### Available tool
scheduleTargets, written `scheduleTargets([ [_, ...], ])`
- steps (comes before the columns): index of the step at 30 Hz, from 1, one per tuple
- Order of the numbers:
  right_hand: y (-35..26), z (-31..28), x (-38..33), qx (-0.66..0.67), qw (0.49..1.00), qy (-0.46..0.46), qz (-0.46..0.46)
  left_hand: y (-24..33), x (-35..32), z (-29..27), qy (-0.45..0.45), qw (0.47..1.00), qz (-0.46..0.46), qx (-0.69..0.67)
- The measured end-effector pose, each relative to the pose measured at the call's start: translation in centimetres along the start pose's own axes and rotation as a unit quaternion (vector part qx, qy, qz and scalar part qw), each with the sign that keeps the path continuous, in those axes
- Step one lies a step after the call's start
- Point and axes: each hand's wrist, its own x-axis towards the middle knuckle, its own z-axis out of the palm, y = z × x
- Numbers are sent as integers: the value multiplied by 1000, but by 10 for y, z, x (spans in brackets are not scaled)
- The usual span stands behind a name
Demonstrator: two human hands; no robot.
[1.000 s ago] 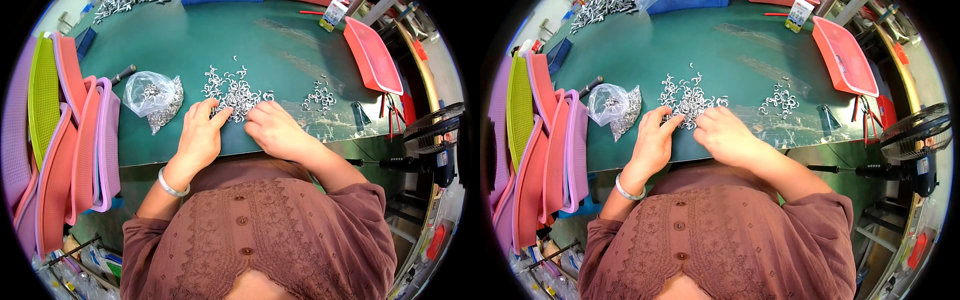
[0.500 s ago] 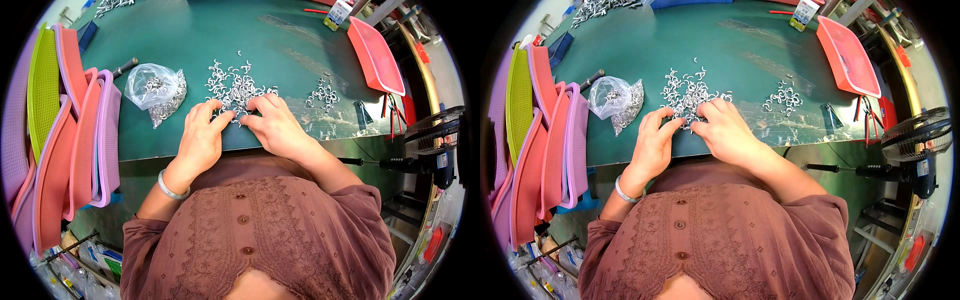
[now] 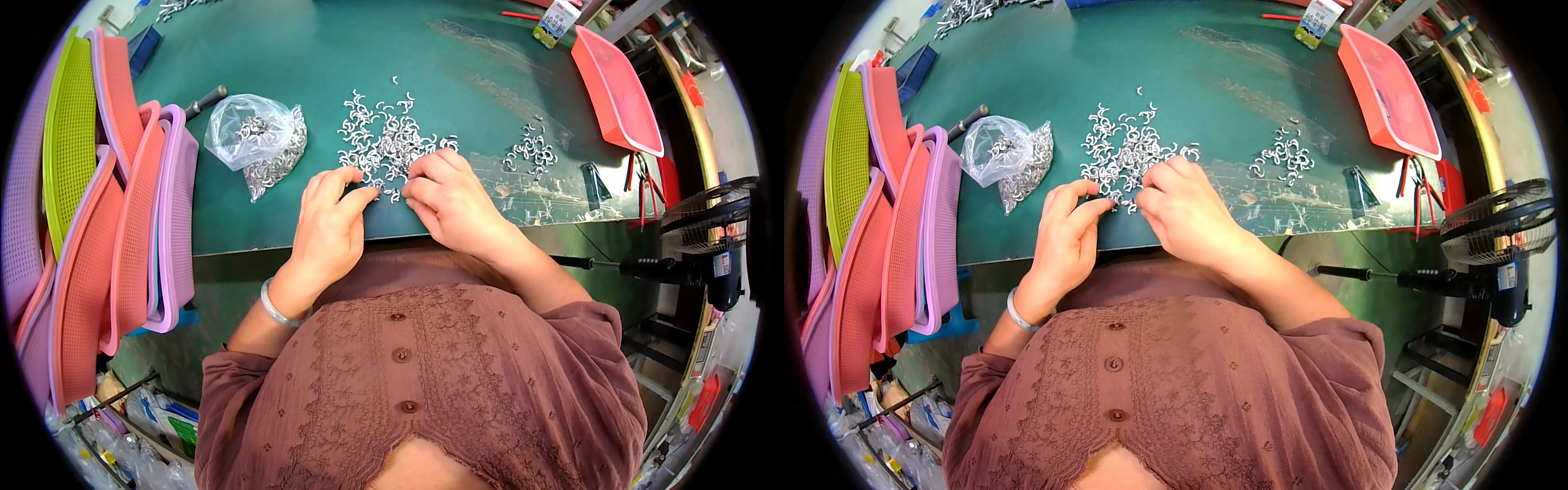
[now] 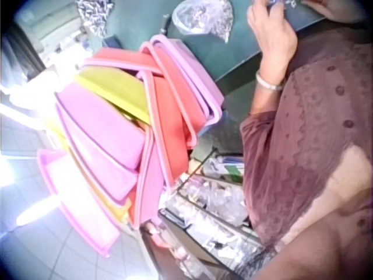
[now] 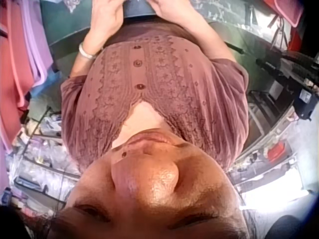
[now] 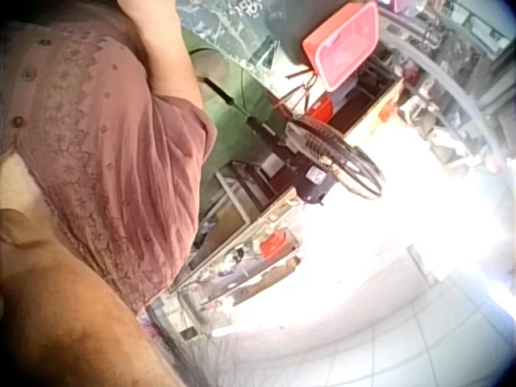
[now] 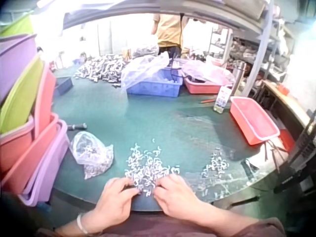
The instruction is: The person sits at a green workbench and manually assembles small silver metal hooks and rings. They pick up individual components from a pile on the table, link them together by hand, and place the finished units into a clear plastic bag.
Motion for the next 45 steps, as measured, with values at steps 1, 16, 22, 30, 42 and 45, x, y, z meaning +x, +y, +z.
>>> scheduleTargets([
  [1, -1, 2, 1, 2, 1000, -4, 0, 1, -1, 0, 4, 1000, -3, -7],
  [16, 1, 9, 3, 19, 1000, 11, -9, 16, -1, 5, -54, 998, -26, 5],
  [22, 1, 7, 5, 12, 1000, 0, -1, 14, -3, 4, -17, 999, -30, 27],
  [30, -1, 10, 6, 6, 1000, 4, -12, 12, -6, 3, 3, 999, -37, 11],
  [42, -2, 11, 6, 24, 999, -14, -16, 13, -9, 0, 25, 997, -67, -36],
  [45, -2, 11, 7, 20, 999, -22, -30, 13, -13, -1, 17, 990, -109, -84],
])
